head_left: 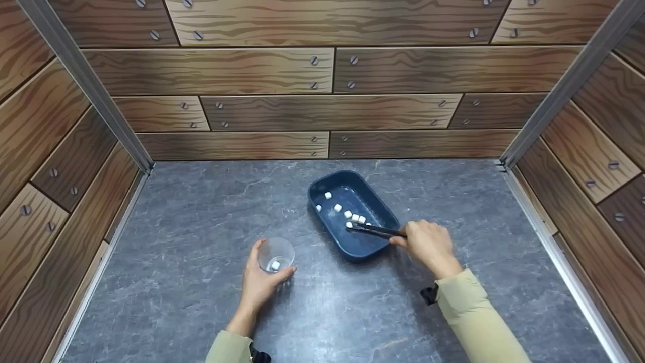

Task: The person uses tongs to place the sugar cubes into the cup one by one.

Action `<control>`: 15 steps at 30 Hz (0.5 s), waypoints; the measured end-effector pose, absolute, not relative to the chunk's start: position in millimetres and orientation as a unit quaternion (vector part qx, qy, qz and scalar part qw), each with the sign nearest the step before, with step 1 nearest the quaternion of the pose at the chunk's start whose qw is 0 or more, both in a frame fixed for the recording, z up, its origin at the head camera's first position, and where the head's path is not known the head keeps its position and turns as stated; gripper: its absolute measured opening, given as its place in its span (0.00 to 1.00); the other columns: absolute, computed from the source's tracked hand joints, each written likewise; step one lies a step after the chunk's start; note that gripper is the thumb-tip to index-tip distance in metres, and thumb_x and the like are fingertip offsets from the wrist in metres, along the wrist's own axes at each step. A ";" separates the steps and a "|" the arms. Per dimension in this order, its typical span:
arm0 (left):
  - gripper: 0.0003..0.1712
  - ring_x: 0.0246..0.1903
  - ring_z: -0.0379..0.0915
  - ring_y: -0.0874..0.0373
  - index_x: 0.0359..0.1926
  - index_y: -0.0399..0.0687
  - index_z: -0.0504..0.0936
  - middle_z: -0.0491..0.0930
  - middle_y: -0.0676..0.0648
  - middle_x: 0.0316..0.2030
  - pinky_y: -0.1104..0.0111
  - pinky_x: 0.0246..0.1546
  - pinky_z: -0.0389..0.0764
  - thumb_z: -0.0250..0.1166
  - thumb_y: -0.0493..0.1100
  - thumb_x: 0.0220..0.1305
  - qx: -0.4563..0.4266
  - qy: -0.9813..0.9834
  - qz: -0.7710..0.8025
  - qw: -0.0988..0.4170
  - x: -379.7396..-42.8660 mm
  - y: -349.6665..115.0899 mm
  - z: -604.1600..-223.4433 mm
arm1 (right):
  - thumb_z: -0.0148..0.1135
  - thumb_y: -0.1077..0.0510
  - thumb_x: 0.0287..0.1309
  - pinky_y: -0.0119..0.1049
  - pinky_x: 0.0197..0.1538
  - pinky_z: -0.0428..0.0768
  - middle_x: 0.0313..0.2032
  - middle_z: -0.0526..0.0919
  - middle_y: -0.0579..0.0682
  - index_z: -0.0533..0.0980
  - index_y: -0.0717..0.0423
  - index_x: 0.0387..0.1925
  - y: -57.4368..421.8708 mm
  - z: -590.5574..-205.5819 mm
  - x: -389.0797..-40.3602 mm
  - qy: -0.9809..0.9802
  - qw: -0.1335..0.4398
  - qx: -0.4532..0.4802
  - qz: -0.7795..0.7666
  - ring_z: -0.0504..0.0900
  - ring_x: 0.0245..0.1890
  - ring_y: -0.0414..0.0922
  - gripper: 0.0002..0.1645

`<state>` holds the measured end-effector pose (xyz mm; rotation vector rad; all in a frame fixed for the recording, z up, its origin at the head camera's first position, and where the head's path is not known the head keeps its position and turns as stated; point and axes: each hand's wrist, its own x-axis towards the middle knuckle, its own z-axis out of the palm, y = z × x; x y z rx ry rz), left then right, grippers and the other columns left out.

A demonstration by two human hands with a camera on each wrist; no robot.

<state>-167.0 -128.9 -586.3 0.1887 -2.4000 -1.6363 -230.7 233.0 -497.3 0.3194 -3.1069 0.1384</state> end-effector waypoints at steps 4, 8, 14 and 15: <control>0.60 0.57 0.61 0.46 0.65 0.46 0.59 0.64 0.40 0.59 0.53 0.54 0.64 0.78 0.59 0.29 0.063 -0.819 -0.558 0.115 -166.1 -129.1 -585.5 | 0.60 0.33 0.46 0.38 0.13 0.63 0.14 0.72 0.42 0.81 0.42 0.23 233.2 -498.7 -229.4 -0.993 0.013 0.103 0.048 0.67 0.12 0.43 0.20; 0.60 0.57 0.60 0.46 0.65 0.47 0.60 0.64 0.40 0.59 0.53 0.55 0.63 0.78 0.59 0.29 0.065 -0.819 -0.558 0.115 -165.6 -128.9 -584.8 | 0.61 0.35 0.47 0.38 0.13 0.63 0.14 0.71 0.42 0.81 0.41 0.22 233.1 -499.4 -227.2 -0.993 0.022 0.100 0.058 0.67 0.12 0.44 0.17; 0.60 0.58 0.59 0.45 0.65 0.49 0.59 0.63 0.40 0.60 0.52 0.55 0.63 0.78 0.59 0.29 0.072 -0.820 -0.557 0.106 -165.6 -128.4 -584.3 | 0.59 0.35 0.50 0.39 0.13 0.61 0.13 0.70 0.42 0.81 0.38 0.24 235.0 -499.8 -220.6 -0.992 0.029 0.085 0.087 0.66 0.11 0.44 0.15; 0.60 0.58 0.59 0.45 0.65 0.49 0.59 0.63 0.40 0.60 0.52 0.55 0.63 0.78 0.59 0.29 0.073 -0.820 -0.557 0.105 -165.4 -128.4 -584.3 | 0.59 0.35 0.50 0.38 0.13 0.60 0.12 0.70 0.42 0.81 0.38 0.24 235.1 -499.8 -219.1 -0.992 0.031 0.083 0.091 0.66 0.11 0.44 0.16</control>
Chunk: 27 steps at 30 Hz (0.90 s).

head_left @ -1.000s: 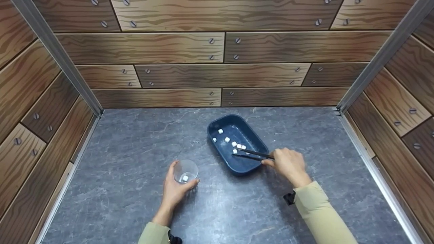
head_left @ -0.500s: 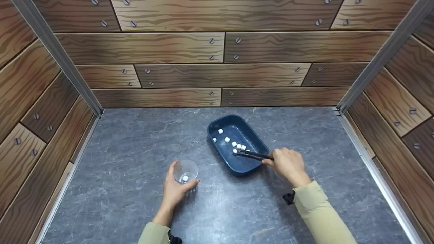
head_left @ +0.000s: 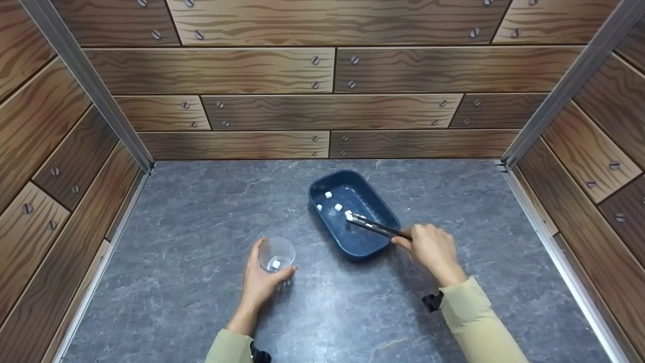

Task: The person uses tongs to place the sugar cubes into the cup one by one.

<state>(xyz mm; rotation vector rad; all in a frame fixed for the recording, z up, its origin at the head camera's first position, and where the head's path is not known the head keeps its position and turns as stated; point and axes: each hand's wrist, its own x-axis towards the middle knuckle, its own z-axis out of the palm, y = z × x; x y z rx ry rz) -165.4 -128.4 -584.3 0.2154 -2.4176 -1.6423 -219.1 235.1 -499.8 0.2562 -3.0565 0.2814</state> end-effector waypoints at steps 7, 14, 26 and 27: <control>0.61 0.58 0.60 0.46 0.65 0.49 0.60 0.63 0.41 0.60 0.52 0.55 0.63 0.78 0.60 0.28 0.074 -0.819 -0.558 0.109 -166.6 -128.3 -585.6 | 0.60 0.36 0.50 0.38 0.13 0.59 0.12 0.69 0.41 0.82 0.37 0.26 232.0 -494.3 -209.8 -0.988 0.051 0.082 0.120 0.65 0.12 0.43 0.14; 0.60 0.56 0.62 0.46 0.64 0.51 0.61 0.64 0.41 0.58 0.52 0.52 0.66 0.77 0.62 0.27 0.077 -0.819 -0.558 0.106 -168.0 -128.5 -586.0 | 0.57 0.32 0.49 0.37 0.13 0.59 0.12 0.67 0.42 0.82 0.35 0.29 221.8 -483.3 -200.8 -0.985 0.056 0.089 0.139 0.63 0.12 0.42 0.17; 0.60 0.57 0.61 0.44 0.64 0.49 0.60 0.64 0.39 0.59 0.51 0.54 0.64 0.77 0.61 0.28 0.070 -0.824 -0.550 0.115 -166.8 -128.1 -585.9 | 0.59 0.34 0.49 0.34 0.11 0.59 0.09 0.63 0.38 0.82 0.37 0.29 188.4 -474.8 -184.7 -0.970 0.082 0.163 0.158 0.60 0.09 0.39 0.15; 0.60 0.57 0.61 0.44 0.64 0.49 0.60 0.64 0.39 0.59 0.51 0.54 0.64 0.77 0.61 0.28 0.071 -0.824 -0.550 0.116 -166.9 -127.9 -585.8 | 0.58 0.34 0.49 0.34 0.11 0.59 0.09 0.63 0.38 0.82 0.37 0.29 185.5 -474.2 -183.5 -0.969 0.082 0.170 0.160 0.60 0.09 0.38 0.17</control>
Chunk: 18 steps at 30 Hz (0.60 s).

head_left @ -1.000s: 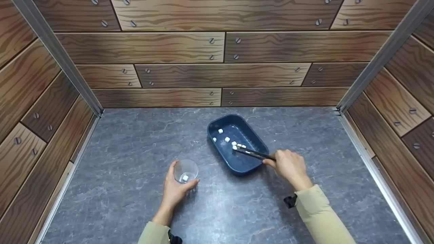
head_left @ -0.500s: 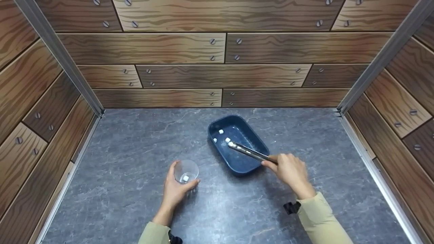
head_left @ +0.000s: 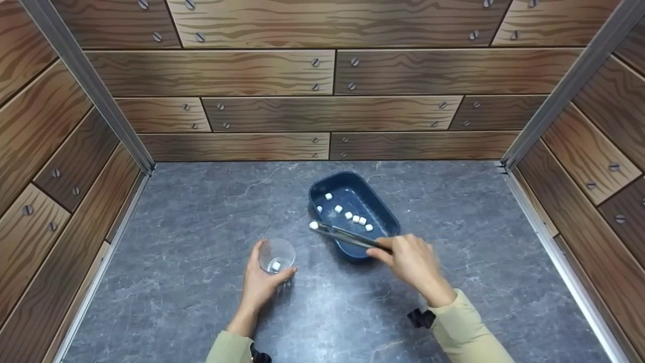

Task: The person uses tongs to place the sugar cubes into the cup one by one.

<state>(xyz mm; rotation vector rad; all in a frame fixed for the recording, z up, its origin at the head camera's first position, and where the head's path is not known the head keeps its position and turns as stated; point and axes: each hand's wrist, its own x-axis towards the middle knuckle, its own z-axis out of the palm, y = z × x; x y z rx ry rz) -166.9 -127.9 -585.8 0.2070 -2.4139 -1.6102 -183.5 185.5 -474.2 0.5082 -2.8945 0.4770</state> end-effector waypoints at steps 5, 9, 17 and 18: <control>0.59 0.56 0.62 0.46 0.63 0.49 0.62 0.66 0.40 0.58 0.53 0.54 0.64 0.79 0.59 0.27 0.072 -0.823 -0.550 0.125 -167.7 -127.1 -586.5 | 0.56 0.32 0.49 0.33 0.12 0.60 0.09 0.63 0.38 0.83 0.37 0.35 173.4 -472.8 -180.8 -0.966 0.079 0.187 0.159 0.59 0.09 0.37 0.21; 0.60 0.55 0.63 0.46 0.63 0.48 0.61 0.66 0.40 0.58 0.53 0.54 0.64 0.79 0.57 0.26 0.069 -0.820 -0.554 0.129 -168.4 -126.7 -586.4 | 0.59 0.33 0.48 0.33 0.12 0.59 0.10 0.68 0.39 0.83 0.37 0.35 165.3 -473.6 -179.6 -0.965 0.084 0.194 0.157 0.59 0.09 0.37 0.19; 0.59 0.55 0.63 0.46 0.64 0.46 0.61 0.66 0.38 0.57 0.55 0.54 0.64 0.79 0.54 0.28 0.066 -0.818 -0.556 0.130 -167.8 -127.4 -586.3 | 0.47 0.26 0.48 0.31 0.11 0.59 0.13 0.70 0.33 0.83 0.35 0.33 150.0 -475.9 -175.6 -0.956 0.083 0.229 0.162 0.60 0.09 0.34 0.28; 0.59 0.55 0.63 0.46 0.63 0.45 0.61 0.67 0.38 0.57 0.55 0.54 0.64 0.79 0.54 0.28 0.066 -0.818 -0.556 0.131 -167.8 -127.6 -586.3 | 0.46 0.25 0.48 0.31 0.11 0.59 0.14 0.70 0.33 0.83 0.35 0.33 148.8 -476.4 -175.4 -0.956 0.083 0.231 0.161 0.60 0.09 0.34 0.29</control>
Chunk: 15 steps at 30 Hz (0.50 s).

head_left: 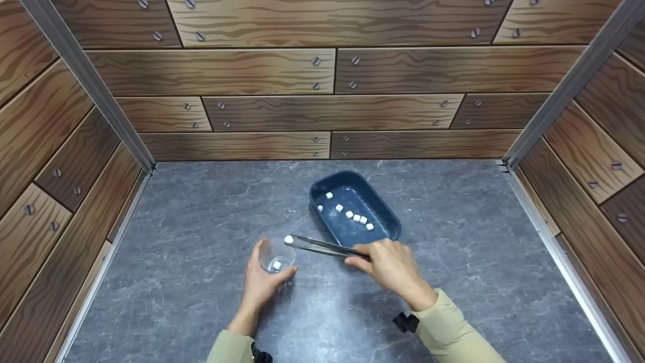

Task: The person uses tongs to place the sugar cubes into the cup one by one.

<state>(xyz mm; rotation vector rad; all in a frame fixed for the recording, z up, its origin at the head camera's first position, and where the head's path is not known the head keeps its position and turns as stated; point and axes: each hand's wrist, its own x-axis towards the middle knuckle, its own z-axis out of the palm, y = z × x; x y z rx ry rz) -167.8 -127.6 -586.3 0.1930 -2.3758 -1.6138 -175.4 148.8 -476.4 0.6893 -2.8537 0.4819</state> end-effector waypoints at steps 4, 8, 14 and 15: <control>0.59 0.54 0.64 0.46 0.63 0.44 0.62 0.67 0.38 0.56 0.55 0.54 0.65 0.79 0.54 0.27 0.065 -0.818 -0.555 0.136 -168.1 -127.4 -586.3 | 0.46 0.24 0.47 0.32 0.11 0.59 0.14 0.69 0.33 0.81 0.35 0.32 147.9 -477.3 -175.1 -0.957 0.085 0.229 0.157 0.61 0.09 0.35 0.29; 0.58 0.54 0.65 0.46 0.63 0.45 0.62 0.68 0.38 0.56 0.55 0.54 0.65 0.80 0.53 0.27 0.061 -0.815 -0.559 0.141 -167.9 -127.6 -586.6 | 0.54 0.29 0.48 0.32 0.12 0.59 0.13 0.65 0.34 0.80 0.36 0.29 151.7 -478.3 -175.7 -0.958 0.085 0.218 0.167 0.61 0.10 0.35 0.21; 0.58 0.55 0.63 0.46 0.63 0.46 0.62 0.67 0.39 0.57 0.55 0.55 0.63 0.80 0.54 0.27 0.064 -0.816 -0.559 0.133 -168.0 -127.8 -586.5 | 0.58 0.32 0.47 0.33 0.14 0.60 0.13 0.67 0.35 0.81 0.38 0.35 163.2 -479.7 -177.4 -0.962 0.081 0.193 0.176 0.62 0.10 0.36 0.21; 0.58 0.56 0.62 0.46 0.63 0.47 0.62 0.67 0.40 0.57 0.55 0.55 0.63 0.80 0.54 0.27 0.065 -0.817 -0.559 0.130 -167.9 -127.8 -586.2 | 0.58 0.31 0.47 0.33 0.14 0.60 0.14 0.68 0.35 0.82 0.39 0.37 165.4 -480.1 -177.7 -0.963 0.080 0.188 0.175 0.62 0.11 0.36 0.22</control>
